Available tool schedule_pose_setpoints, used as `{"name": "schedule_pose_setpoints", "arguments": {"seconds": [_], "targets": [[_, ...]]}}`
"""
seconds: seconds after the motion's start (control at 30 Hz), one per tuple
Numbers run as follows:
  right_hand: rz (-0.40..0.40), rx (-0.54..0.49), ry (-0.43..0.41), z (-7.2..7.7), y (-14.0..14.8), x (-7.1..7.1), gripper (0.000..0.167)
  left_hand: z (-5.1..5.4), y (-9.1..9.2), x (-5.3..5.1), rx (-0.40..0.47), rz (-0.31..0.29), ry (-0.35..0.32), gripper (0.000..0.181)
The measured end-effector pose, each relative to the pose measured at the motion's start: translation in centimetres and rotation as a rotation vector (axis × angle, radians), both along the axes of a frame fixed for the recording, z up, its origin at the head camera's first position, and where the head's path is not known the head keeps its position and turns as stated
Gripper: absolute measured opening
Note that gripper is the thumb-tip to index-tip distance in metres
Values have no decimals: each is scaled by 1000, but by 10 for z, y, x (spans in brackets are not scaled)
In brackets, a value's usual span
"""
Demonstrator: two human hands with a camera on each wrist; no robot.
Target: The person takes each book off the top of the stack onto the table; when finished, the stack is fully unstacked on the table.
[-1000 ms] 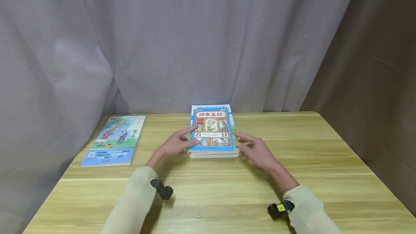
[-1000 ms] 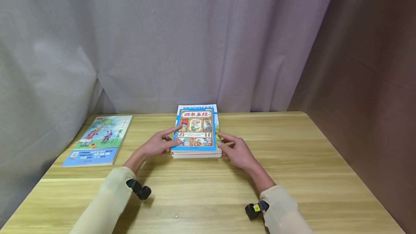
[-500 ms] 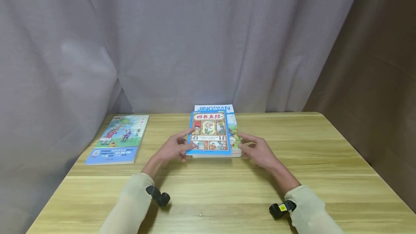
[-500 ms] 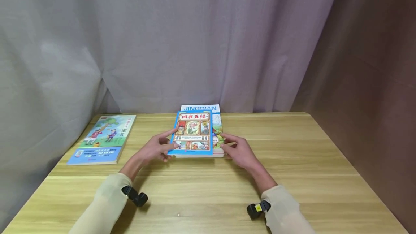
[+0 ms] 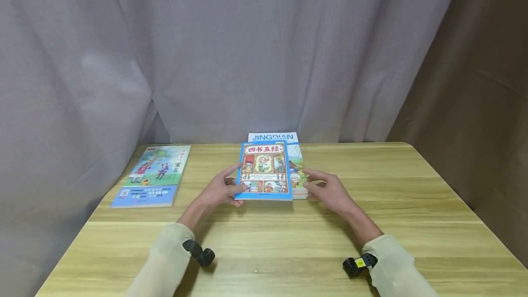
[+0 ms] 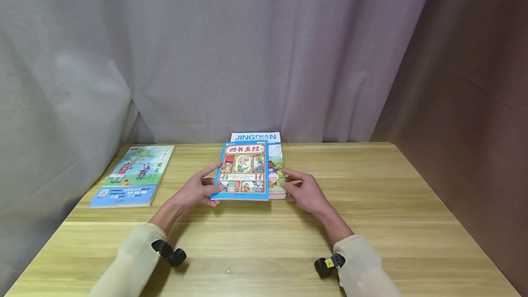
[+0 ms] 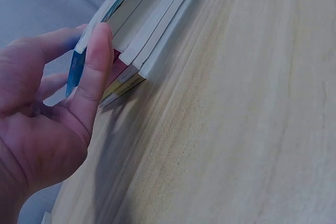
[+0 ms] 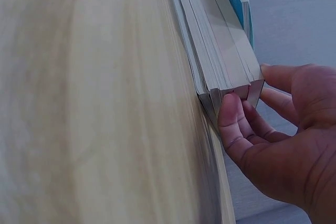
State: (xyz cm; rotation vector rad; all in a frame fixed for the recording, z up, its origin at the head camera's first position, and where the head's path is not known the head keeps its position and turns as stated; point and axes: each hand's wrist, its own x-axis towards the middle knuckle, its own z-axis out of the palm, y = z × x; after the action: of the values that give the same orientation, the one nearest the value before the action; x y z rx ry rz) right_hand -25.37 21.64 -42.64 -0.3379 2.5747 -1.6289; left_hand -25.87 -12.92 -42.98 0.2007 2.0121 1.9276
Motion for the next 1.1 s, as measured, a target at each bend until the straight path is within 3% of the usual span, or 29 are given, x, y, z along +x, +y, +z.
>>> {"name": "schedule_pose_setpoints", "arguments": {"seconds": [0.17,0.4,0.7,1.1], "targets": [[1,-8,6,1,-1,0,54,2,0,3,30,19,-17,102],[5,-8,4,2,-3,0,55,2,-1,6,-7,4,-18,96],[3,-10,8,2,-2,0,55,0,-5,10,57,-38,-28,100],[0,1,10,1,-1,1,55,-4,-8,13,120,-29,-40,97]]}}
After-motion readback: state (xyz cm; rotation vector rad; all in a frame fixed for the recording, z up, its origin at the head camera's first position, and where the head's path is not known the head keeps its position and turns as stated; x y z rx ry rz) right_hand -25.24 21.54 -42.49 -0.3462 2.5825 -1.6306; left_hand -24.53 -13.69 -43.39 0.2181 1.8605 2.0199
